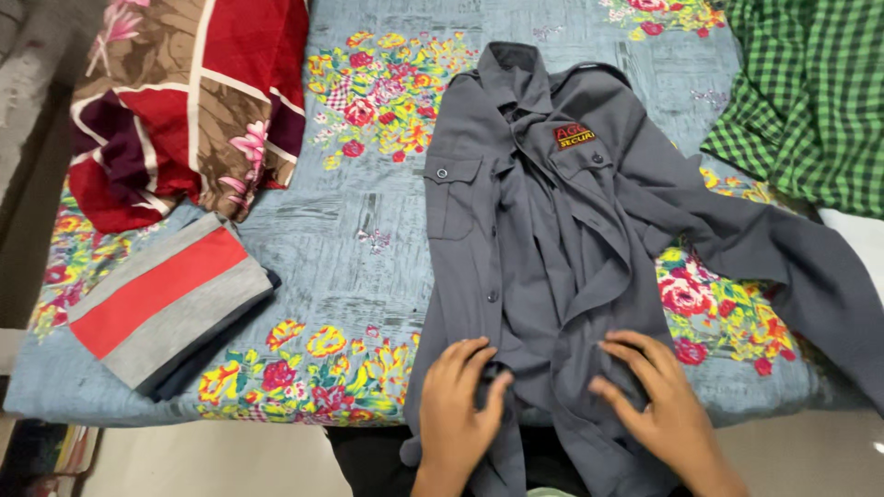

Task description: The person lays out a grey long-sleeved shirt on a bed and fastens several buttons along the front of the garment by hand.

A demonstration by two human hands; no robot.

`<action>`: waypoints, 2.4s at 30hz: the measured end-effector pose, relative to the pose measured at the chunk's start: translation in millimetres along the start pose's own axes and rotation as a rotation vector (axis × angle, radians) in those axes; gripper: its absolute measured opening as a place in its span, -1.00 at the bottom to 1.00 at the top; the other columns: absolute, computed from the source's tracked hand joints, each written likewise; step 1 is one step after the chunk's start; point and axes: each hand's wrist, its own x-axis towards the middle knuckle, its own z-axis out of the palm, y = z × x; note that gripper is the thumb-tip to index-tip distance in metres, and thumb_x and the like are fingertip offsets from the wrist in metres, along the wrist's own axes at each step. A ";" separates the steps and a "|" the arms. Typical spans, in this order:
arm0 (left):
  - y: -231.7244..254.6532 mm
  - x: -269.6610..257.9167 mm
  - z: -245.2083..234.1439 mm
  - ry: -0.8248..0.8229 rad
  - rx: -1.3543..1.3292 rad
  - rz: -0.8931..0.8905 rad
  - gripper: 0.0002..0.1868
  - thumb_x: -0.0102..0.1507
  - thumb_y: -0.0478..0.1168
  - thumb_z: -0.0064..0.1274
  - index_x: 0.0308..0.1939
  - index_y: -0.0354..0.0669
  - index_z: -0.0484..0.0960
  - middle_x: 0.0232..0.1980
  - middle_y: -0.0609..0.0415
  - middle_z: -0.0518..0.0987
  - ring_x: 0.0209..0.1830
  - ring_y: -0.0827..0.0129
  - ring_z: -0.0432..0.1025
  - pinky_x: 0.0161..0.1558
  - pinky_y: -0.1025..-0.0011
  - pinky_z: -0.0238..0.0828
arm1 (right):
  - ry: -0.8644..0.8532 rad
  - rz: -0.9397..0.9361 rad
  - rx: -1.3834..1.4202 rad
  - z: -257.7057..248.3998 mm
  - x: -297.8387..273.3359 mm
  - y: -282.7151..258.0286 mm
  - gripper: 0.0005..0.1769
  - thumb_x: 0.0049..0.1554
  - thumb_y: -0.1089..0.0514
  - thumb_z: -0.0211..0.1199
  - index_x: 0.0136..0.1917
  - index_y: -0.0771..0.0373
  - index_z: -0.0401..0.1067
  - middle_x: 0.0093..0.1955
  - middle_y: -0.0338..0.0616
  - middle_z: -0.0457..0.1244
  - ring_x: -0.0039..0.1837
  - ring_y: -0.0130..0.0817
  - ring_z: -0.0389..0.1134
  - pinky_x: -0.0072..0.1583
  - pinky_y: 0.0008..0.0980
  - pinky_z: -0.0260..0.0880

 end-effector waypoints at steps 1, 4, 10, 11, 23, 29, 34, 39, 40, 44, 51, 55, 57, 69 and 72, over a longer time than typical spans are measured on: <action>-5.5 -1.5 4.8 0.073 0.001 -0.017 -0.71 0.18 -0.18 0.29 -0.08 -0.19 0.64 0.06 0.02 0.61 0.08 0.08 0.50 0.06 0.19 0.39 | 0.067 0.006 -0.009 6.0 -3.2 -0.3 -0.63 0.04 0.10 0.34 0.10 0.25 0.50 0.19 -0.10 0.31 0.26 -0.12 0.31 0.28 -0.23 0.27; -16.2 -7.3 10.7 0.181 -0.144 -0.043 -0.86 0.18 -0.32 0.28 -0.22 -0.20 0.66 -0.11 0.07 0.64 -0.13 0.20 0.57 -0.09 0.31 0.49 | 0.211 -0.026 0.003 8.3 -6.7 0.6 -0.81 0.13 0.23 0.28 0.04 0.25 0.53 0.04 -0.12 0.34 0.14 -0.18 0.36 0.21 -0.28 0.32; -5.3 -4.1 -16.7 0.114 -0.434 -0.073 -0.91 0.21 -0.40 0.21 -0.26 -0.28 0.59 -0.16 0.04 0.61 -0.33 0.24 0.56 -0.31 0.41 0.50 | 0.175 -0.114 0.069 -23.7 -26.6 -5.6 -0.77 0.07 0.32 0.29 0.03 0.25 0.57 -0.06 -0.14 0.36 -0.10 -0.34 0.38 -0.06 -0.42 0.35; -1.1 -0.2 -24.0 0.083 -0.429 -0.046 -0.90 0.21 -0.38 0.22 -0.27 -0.27 0.59 -0.17 0.06 0.61 -0.35 0.25 0.56 -0.34 0.41 0.50 | 0.147 -0.180 0.069 -28.1 -27.8 -6.0 -0.76 0.04 0.32 0.30 0.02 0.25 0.57 -0.08 -0.15 0.36 -0.13 -0.37 0.39 -0.08 -0.45 0.36; -14.1 126.8 28.8 0.034 -0.131 0.337 -0.81 0.30 -0.12 0.19 -0.20 -0.17 0.61 -0.17 -0.01 0.60 -0.17 0.03 0.52 -0.15 0.17 0.46 | 0.168 -0.294 0.329 -3.8 116.0 -31.8 -0.92 0.23 0.29 0.24 -0.03 0.36 0.49 -0.02 -0.10 0.40 0.07 -0.27 0.44 0.18 -0.37 0.39; -70.5 210.1 111.1 0.141 0.067 0.174 -0.72 0.28 -0.18 0.05 0.06 -0.13 0.59 -0.01 -0.03 0.58 0.00 0.06 0.47 -0.01 0.14 0.36 | 0.315 -0.435 -0.113 52.9 203.8 4.1 -0.66 -0.01 0.23 0.29 0.06 0.39 0.49 0.12 0.12 0.34 0.21 0.15 0.33 0.26 -0.06 0.28; -74.8 201.5 118.7 0.206 0.067 0.158 -0.70 0.31 -0.13 0.07 0.07 -0.16 0.59 0.02 -0.02 0.54 0.01 0.06 0.45 -0.01 0.15 0.33 | 0.449 -0.131 0.399 80.5 189.6 70.5 -0.84 0.17 0.43 0.12 -0.06 0.32 0.50 0.18 -0.07 0.39 0.24 -0.22 0.40 0.29 -0.34 0.35; -71.9 208.2 115.0 0.226 0.073 0.143 -0.74 0.32 -0.15 0.08 0.03 -0.17 0.59 0.01 -0.03 0.53 0.01 0.07 0.45 0.00 0.16 0.35 | 0.445 -0.046 0.642 93.8 203.1 105.9 -0.76 0.16 0.51 0.06 0.00 0.38 0.50 0.21 -0.10 0.38 0.24 -0.39 0.38 0.29 -0.46 0.33; -72.8 207.7 116.1 0.218 0.081 0.143 -0.74 0.31 -0.16 0.09 0.02 -0.19 0.58 0.00 -0.05 0.52 0.01 0.05 0.44 0.00 0.16 0.36 | 0.429 0.009 0.702 95.4 202.6 114.2 -0.77 0.17 0.50 0.07 0.02 0.38 0.50 0.23 -0.10 0.38 0.22 -0.40 0.37 0.25 -0.46 0.32; -74.9 206.6 118.0 0.208 0.046 0.124 -0.78 0.24 -0.18 0.14 -0.09 -0.20 0.59 -0.06 -0.02 0.54 -0.03 0.05 0.45 -0.04 0.14 0.37 | 0.400 0.042 0.870 94.6 207.8 147.5 -0.77 0.16 0.49 0.13 0.08 0.39 0.47 0.23 -0.04 0.38 0.29 -0.38 0.40 0.31 -0.44 0.37; -71.9 206.8 107.3 0.252 -0.164 0.135 -0.87 0.24 -0.24 0.15 -0.16 -0.16 0.62 -0.16 0.06 0.60 -0.16 0.19 0.52 -0.08 0.28 0.45 | 0.365 -0.045 0.633 70.6 219.7 129.0 -0.72 0.14 0.50 0.17 0.10 0.33 0.49 0.26 -0.03 0.38 0.26 -0.30 0.41 0.29 -0.41 0.38; -64.7 205.3 99.9 0.204 -0.227 0.067 -0.81 0.22 -0.21 0.18 -0.12 -0.18 0.63 -0.18 0.07 0.61 -0.27 0.23 0.51 -0.15 0.30 0.45 | 0.367 -0.221 -0.187 43.6 217.4 66.0 -0.59 0.02 0.43 0.22 0.13 0.19 0.56 0.24 -0.07 0.36 0.26 -0.09 0.38 0.26 -0.24 0.39; -65.1 206.2 98.9 0.184 -0.219 0.050 -0.81 0.25 -0.19 0.18 -0.10 -0.16 0.65 -0.16 0.07 0.61 -0.27 0.24 0.51 -0.15 0.29 0.44 | 0.280 -0.298 -0.382 32.4 227.1 51.3 -0.57 -0.03 0.31 0.30 0.14 0.19 0.56 0.22 -0.05 0.35 0.30 -0.02 0.33 0.26 -0.15 0.36; -68.2 210.1 96.8 0.129 -0.293 -0.086 -0.83 0.16 -0.15 0.27 -0.22 -0.09 0.71 -0.22 0.14 0.65 -0.36 0.38 0.54 -0.27 0.40 0.47 | 0.373 -0.250 -0.229 23.7 234.4 23.3 -0.85 0.11 0.14 0.37 -0.07 0.22 0.63 0.15 -0.17 0.36 0.20 -0.15 0.38 0.15 -0.25 0.40; -73.5 209.6 98.4 0.130 -0.364 -0.087 -0.81 0.15 -0.17 0.30 -0.18 -0.09 0.72 -0.24 0.15 0.68 -0.39 0.45 0.54 -0.30 0.46 0.47 | 0.329 -0.108 -0.037 39.2 239.4 19.8 -0.83 0.12 0.13 0.41 -0.04 0.22 0.63 -0.01 -0.15 0.39 0.05 -0.25 0.42 0.08 -0.33 0.41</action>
